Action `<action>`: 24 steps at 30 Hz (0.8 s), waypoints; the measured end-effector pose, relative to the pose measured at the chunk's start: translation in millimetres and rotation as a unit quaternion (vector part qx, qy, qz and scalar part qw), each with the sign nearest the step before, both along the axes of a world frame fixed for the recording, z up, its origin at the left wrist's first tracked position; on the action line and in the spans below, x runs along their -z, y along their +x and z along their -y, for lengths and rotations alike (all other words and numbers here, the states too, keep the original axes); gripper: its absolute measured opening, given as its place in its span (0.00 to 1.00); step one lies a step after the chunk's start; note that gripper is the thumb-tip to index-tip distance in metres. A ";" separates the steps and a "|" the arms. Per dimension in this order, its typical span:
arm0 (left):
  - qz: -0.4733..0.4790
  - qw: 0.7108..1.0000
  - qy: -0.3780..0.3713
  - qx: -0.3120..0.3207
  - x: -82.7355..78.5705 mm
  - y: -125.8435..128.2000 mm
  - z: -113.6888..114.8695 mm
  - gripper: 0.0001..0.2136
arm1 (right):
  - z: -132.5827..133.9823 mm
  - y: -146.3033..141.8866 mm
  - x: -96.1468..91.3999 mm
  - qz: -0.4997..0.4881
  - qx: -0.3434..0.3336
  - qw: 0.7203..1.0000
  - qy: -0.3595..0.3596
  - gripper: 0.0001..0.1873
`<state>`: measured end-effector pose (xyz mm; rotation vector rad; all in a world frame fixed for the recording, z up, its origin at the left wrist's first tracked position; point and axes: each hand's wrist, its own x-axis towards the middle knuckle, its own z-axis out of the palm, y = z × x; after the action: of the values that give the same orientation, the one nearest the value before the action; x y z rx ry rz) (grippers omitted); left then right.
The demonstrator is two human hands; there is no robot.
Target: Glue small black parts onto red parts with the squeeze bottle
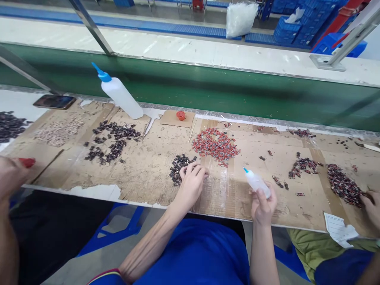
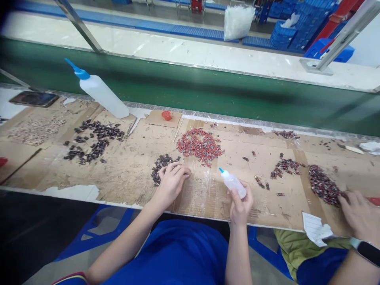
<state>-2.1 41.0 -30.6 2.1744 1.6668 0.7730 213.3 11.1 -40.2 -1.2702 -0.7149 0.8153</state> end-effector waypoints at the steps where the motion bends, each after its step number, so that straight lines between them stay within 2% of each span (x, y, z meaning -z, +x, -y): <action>1: 0.003 1.000 0.002 -0.001 0.3 -0.4 0.3 0.09 | -1.3 -1.5 -0.2 -0.028 0.013 1.000 0.005 0.19; 5: -0.009 0.999 0.021 -0.029 6.4 -7.2 -1.5 0.10 | -7.6 -8.2 -2.3 -0.122 0.032 0.992 -0.027 0.18; 8: -0.014 0.999 0.034 -0.034 12.2 -11.8 -4.7 0.09 | -11.3 -16.9 -3.7 -0.137 0.017 0.989 -0.055 0.20; 18: 0.031 0.999 0.011 0.043 12.2 0.9 -1.3 0.07 | -14.8 -47.8 -3.3 0.019 -0.012 0.994 -0.105 0.20; 24: 0.078 0.996 -0.030 0.035 12.9 0.1 -2.7 0.17 | -14.4 -47.1 -1.0 0.080 -0.004 0.990 -0.116 0.20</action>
<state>-2.0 43.8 -43.5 2.0624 1.5084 0.8388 166.2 25.6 -39.2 -1.5558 -0.7685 0.8271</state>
